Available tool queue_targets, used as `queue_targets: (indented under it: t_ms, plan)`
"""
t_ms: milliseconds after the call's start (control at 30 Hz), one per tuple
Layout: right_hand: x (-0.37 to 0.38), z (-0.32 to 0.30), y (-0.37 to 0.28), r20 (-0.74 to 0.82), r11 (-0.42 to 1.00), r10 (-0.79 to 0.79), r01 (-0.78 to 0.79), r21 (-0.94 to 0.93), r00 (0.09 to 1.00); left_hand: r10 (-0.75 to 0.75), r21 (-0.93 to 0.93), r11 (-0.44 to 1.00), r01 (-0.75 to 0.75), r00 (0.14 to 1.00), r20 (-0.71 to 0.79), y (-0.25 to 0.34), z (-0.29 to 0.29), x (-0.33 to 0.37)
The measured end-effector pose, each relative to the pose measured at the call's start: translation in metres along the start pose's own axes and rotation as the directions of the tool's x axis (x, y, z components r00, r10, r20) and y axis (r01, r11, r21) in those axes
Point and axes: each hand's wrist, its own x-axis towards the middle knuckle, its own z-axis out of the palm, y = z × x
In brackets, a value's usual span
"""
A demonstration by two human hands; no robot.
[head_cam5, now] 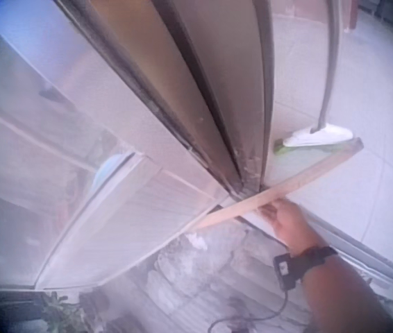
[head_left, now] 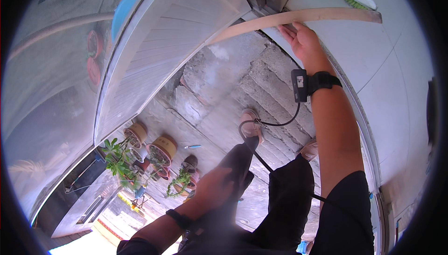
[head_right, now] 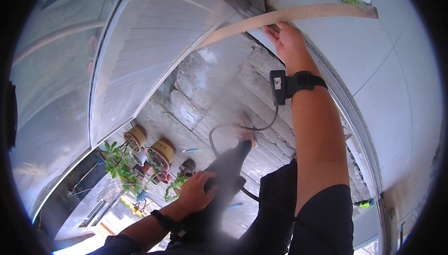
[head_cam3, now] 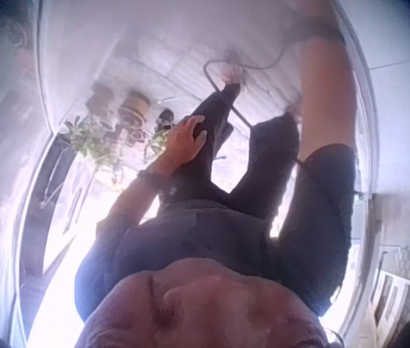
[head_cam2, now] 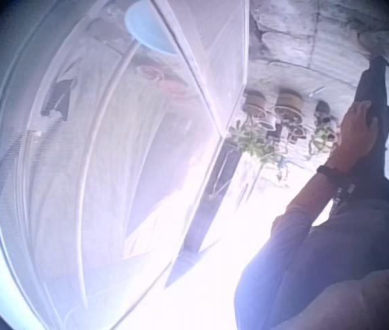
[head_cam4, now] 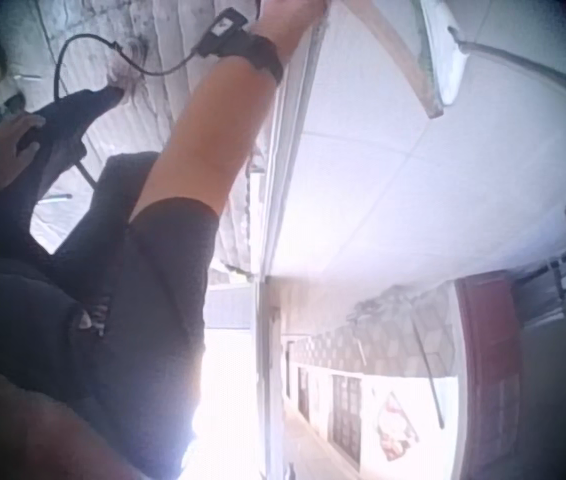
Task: The person props a screen door open using a wooden board and then uses a shovel to collect debris from an indoor floor and carry it outside to dump it.
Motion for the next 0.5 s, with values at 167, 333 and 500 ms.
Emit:
queue_targets:
  t_ms: [167,333,500]
  plan:
    - [-0.005,0.001,0.008,0.035,0.999,-0.02,0.021,-0.028,0.999,-0.011,-0.008,1.0,0.011,1.0,-0.018,-0.006,0.005,-0.005]
    - [-0.016,-0.007,0.01,-0.007,0.991,0.008,-0.009,-0.136,1.0,0.03,-0.031,0.999,-0.031,0.999,-0.039,-0.006,0.01,-0.007]
    - [-0.081,-0.039,0.008,0.04,0.864,0.045,-0.018,-0.503,0.998,0.019,-0.018,1.0,-0.02,1.0,-0.024,-0.001,0.016,-0.014]
